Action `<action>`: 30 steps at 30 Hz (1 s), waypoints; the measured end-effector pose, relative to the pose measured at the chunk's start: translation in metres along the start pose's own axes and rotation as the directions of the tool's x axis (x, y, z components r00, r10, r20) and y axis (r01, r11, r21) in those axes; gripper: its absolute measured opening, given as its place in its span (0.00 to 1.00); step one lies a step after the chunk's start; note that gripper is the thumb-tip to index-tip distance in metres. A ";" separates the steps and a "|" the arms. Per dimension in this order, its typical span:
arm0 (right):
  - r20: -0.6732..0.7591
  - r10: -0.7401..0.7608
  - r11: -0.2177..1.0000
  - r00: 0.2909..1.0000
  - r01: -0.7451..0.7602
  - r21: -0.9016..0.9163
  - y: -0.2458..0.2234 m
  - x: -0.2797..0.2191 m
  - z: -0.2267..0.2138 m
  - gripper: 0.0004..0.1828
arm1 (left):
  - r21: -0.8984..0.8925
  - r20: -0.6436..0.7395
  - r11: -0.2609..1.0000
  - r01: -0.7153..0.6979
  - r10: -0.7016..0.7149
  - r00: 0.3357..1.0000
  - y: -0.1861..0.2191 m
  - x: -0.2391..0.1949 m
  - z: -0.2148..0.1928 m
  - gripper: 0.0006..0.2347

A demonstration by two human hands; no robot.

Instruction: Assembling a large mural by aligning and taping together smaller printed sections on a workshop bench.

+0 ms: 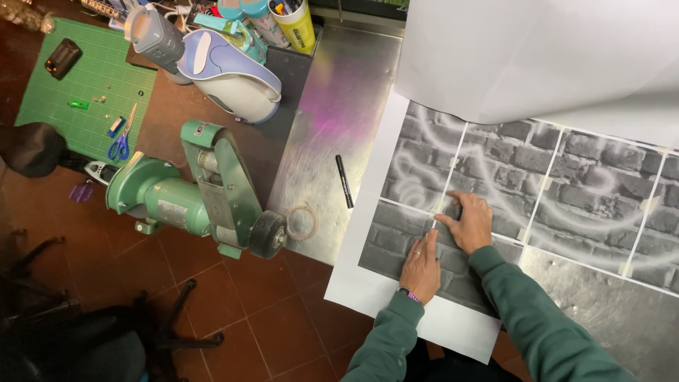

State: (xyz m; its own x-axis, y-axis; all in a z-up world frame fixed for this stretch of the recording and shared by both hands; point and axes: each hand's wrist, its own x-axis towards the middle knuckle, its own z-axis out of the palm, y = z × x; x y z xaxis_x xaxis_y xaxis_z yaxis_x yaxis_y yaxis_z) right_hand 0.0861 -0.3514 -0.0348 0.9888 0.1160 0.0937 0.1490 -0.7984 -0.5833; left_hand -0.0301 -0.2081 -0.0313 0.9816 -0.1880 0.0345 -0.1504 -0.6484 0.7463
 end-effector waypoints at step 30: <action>0.439 -0.106 0.826 0.892 -0.167 0.538 -0.005 -0.014 -0.023 0.09 | -0.063 -0.089 0.997 -0.049 0.043 0.995 -0.006 -0.004 0.001 0.36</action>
State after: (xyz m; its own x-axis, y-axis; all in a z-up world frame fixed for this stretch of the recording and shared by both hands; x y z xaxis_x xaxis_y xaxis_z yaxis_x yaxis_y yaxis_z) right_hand 0.0710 -0.3624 -0.0146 0.8694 0.4478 -0.2089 -0.0379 -0.3612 -0.9317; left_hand -0.0332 -0.2042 -0.0364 0.9808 -0.1492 0.1254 -0.1901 -0.5906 0.7842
